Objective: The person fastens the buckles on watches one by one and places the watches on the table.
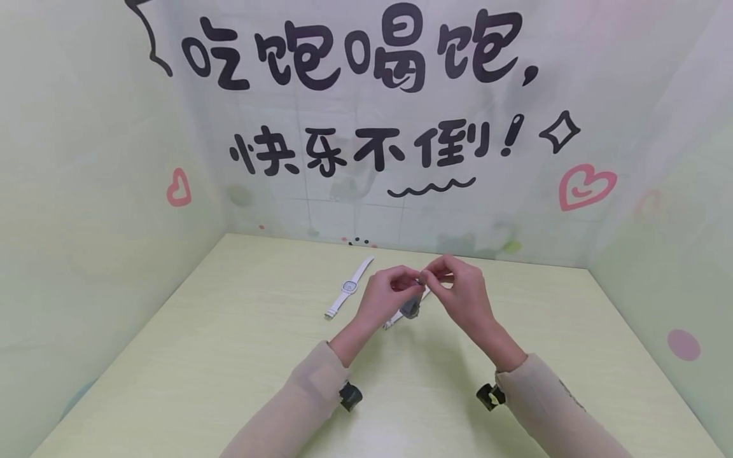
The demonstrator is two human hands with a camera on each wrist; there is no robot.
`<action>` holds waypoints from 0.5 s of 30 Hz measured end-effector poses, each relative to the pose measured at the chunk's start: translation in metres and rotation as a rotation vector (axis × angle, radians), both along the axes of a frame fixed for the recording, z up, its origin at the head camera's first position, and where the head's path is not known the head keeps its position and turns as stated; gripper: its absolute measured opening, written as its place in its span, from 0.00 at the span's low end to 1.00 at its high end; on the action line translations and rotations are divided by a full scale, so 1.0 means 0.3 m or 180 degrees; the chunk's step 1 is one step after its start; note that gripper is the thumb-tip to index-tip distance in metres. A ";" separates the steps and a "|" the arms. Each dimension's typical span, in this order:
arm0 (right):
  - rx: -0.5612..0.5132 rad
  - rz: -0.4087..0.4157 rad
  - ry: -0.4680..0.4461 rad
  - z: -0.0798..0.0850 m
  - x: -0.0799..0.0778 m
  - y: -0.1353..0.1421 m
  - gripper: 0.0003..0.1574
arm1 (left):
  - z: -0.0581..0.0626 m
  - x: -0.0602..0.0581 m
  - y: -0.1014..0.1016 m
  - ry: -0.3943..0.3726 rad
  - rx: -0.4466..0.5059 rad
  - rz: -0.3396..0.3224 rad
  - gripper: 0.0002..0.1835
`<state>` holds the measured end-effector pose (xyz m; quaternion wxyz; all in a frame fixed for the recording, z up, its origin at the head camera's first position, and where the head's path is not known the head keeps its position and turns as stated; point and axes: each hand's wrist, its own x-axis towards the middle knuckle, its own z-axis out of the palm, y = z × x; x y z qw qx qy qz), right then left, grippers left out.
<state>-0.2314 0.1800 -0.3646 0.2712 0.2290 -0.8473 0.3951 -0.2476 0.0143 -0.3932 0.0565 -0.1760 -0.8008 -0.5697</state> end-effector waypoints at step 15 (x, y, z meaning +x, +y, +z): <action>-0.0098 -0.0010 0.0032 0.007 0.000 -0.002 0.07 | -0.003 0.001 -0.004 -0.0028 0.0013 -0.0043 0.10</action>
